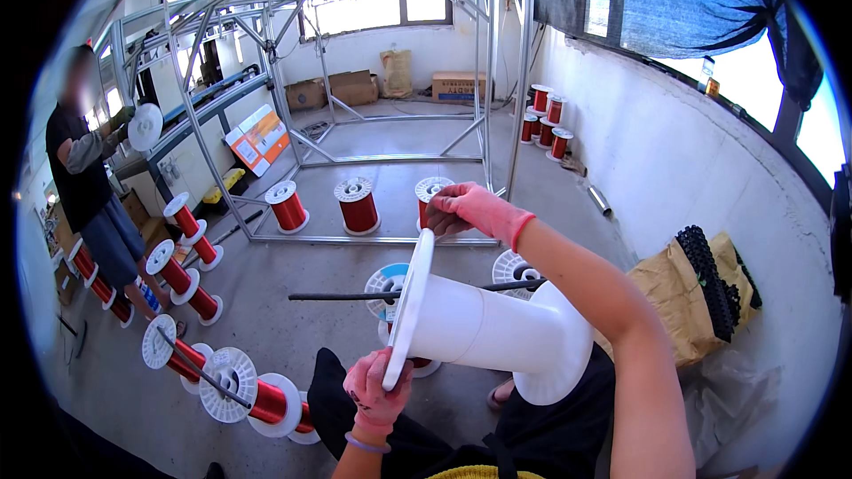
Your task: The person winds white string from larger red spools onto a smaller white spool using a metal rod to spin it by hand.
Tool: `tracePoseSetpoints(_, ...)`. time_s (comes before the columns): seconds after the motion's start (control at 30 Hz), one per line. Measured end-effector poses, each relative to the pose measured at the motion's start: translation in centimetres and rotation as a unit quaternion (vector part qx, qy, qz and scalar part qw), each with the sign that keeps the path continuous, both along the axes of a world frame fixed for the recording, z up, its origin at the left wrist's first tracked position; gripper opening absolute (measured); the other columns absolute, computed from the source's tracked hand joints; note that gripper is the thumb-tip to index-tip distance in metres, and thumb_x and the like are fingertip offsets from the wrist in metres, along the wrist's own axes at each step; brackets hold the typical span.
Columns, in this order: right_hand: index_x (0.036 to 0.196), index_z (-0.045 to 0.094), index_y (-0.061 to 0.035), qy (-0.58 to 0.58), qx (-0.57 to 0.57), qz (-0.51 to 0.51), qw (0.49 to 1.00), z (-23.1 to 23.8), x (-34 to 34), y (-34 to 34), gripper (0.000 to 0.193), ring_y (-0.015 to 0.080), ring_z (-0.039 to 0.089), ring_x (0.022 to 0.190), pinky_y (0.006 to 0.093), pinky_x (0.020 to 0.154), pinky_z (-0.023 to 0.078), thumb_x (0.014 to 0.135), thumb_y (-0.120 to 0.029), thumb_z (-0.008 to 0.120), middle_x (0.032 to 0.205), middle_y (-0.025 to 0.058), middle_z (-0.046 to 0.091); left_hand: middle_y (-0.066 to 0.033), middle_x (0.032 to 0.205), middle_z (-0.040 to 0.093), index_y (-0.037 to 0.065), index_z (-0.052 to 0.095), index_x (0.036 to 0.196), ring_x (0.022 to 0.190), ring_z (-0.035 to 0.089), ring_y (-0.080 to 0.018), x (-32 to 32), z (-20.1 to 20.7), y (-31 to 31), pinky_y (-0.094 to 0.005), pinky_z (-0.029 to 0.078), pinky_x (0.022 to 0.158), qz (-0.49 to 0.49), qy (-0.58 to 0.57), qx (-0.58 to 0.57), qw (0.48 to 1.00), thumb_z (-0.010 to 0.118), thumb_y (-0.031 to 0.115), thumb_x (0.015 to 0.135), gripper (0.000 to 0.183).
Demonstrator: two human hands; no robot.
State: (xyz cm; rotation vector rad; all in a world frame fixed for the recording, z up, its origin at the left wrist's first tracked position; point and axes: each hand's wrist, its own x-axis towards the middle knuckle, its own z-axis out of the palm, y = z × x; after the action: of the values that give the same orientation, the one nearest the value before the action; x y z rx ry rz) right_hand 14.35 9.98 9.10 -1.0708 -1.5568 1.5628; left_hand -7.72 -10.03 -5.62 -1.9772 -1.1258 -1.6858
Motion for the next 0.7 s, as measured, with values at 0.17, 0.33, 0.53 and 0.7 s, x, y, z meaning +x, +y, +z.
tracePoseSetpoints(0.17, 0.101, 0.061, -0.0001, 0.014, 0.022, 0.022, 0.999, 1.9, -0.1, -1.8, 0.02, 0.0159, 0.068, 0.076, 0.0262, 0.068, 0.057, 0.097, -0.018, 0.052, 0.088, 0.0093, 0.068, -0.011, 0.085, 0.059, 0.005, 0.057, 0.096, 0.069, 0.06, -0.0285, 1.3, 0.6, 0.0, -0.0358, 0.048, 0.059, -0.005, -0.056, -0.093, 0.994, 0.075, 0.015, 0.078, 0.027)
tracePoseSetpoints(0.33, 0.103, 0.061, -0.0008, 0.017, 0.043, -0.004, 0.999, 2.1, 1.0, -3.3, 0.02, 0.0147, 0.067, 0.077, 0.0257, 0.069, 0.056, 0.097, -0.017, 0.051, 0.089, 0.0079, 0.068, -0.0118, 0.086, 0.059, 0.004, 0.058, 0.093, 0.068, 0.06, -0.0296, 2.2, 1.3, 0.9, -0.0362, 0.047, 0.059, 0.003, -0.08, -0.114, 0.99, 0.074, 0.012, 0.079, 0.022)
tracePoseSetpoints(0.53, 0.104, 0.06, -0.0015, 0.005, 0.06, -0.027, 0.998, 2.0, 1.4, -4.2, 0.021, 0.0129, 0.066, 0.076, 0.0259, 0.069, 0.055, 0.097, -0.019, 0.052, 0.09, 0.007, 0.068, -0.0115, 0.085, 0.059, 0.007, 0.06, 0.1, 0.071, 0.061, -0.0329, 3.2, 2.1, 2.1, -0.0393, 0.049, 0.061, 0.001, -0.088, -0.151, 0.985, 0.073, 0.018, 0.08, 0.026)
tracePoseSetpoints(0.7, 0.107, 0.057, -0.0011, 0.007, 0.04, -0.016, 0.999, 0.5, 2.2, -3.4, 0.023, 0.0146, 0.064, 0.078, 0.0274, 0.07, 0.055, 0.096, -0.02, 0.053, 0.093, 0.0075, 0.065, -0.0114, 0.084, 0.058, 0.006, 0.06, 0.091, 0.073, 0.06, -0.0328, 4.7, 3.2, 3.8, -0.0407, 0.047, 0.064, 0.015, -0.123, -0.196, 0.973, 0.071, 0.023, 0.082, 0.023)
